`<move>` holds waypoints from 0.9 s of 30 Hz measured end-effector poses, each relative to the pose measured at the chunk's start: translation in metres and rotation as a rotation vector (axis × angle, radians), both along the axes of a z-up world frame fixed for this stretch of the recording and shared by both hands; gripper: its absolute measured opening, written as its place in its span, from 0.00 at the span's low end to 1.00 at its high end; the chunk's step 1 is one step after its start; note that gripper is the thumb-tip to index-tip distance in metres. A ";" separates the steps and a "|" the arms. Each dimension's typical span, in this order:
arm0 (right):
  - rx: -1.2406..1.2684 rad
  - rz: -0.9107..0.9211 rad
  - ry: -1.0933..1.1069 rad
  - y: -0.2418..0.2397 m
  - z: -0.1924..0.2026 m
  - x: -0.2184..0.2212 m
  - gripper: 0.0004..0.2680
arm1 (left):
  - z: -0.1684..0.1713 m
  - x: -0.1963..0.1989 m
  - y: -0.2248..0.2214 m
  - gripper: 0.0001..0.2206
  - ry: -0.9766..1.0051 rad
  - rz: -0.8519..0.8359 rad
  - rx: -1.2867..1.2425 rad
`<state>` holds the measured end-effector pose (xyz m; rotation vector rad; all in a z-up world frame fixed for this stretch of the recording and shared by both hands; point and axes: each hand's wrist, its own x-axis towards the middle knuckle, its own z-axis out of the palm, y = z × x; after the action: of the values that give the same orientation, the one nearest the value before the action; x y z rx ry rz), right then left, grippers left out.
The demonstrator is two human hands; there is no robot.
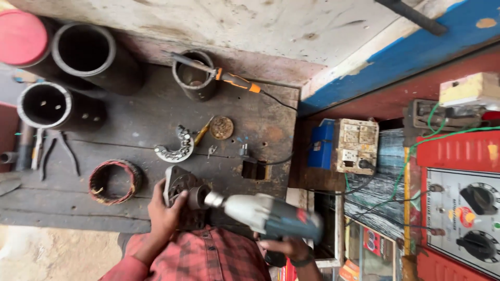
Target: Repairing a motorcycle alternator component on a workbench using various tools.
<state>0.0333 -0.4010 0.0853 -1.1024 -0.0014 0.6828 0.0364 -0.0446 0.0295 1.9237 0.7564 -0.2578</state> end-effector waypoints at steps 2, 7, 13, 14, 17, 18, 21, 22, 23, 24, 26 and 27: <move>-0.221 0.104 -0.029 0.000 -0.012 0.007 0.15 | 0.008 0.002 -0.008 0.29 -0.289 0.056 0.114; -0.201 0.173 0.275 -0.004 -0.029 0.015 0.12 | 0.006 -0.005 -0.004 0.30 -0.357 0.058 0.044; -0.267 0.324 0.188 -0.006 -0.040 0.032 0.11 | 0.007 -0.004 0.008 0.40 -0.405 -0.039 -0.014; -0.313 0.415 0.164 -0.006 -0.046 0.033 0.10 | 0.005 -0.005 0.011 0.42 -0.414 -0.067 -0.049; -0.355 0.480 0.125 0.013 -0.038 0.043 0.10 | 0.000 -0.006 0.015 0.46 -0.439 -0.069 -0.149; -0.354 0.482 0.126 0.013 -0.038 0.046 0.10 | -0.002 -0.007 0.015 0.46 -0.438 -0.068 -0.148; -0.398 0.436 -0.370 0.013 -0.042 0.052 0.09 | -0.003 -0.007 0.016 0.49 -0.456 -0.028 -0.194; -0.361 0.476 -0.272 0.013 -0.045 0.052 0.10 | 0.000 -0.006 0.018 0.49 -0.467 -0.046 -0.160; -0.330 0.515 -0.176 0.010 -0.048 0.052 0.10 | 0.002 -0.004 0.018 0.49 -0.481 -0.062 -0.131; -0.336 0.513 -0.173 0.018 -0.035 0.059 0.10 | 0.001 0.000 0.018 0.49 -0.480 -0.064 -0.138; -0.293 0.391 0.205 0.034 -0.009 0.066 0.11 | 0.001 0.002 0.020 0.45 -0.457 -0.105 -0.119; -0.297 0.400 0.212 0.037 -0.006 0.067 0.11 | -0.002 -0.005 0.018 0.45 -0.450 -0.095 -0.121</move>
<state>0.1007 -0.3643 0.0790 -1.3245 0.0643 1.1861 0.0311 -0.0266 0.0278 1.8123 0.3429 0.0725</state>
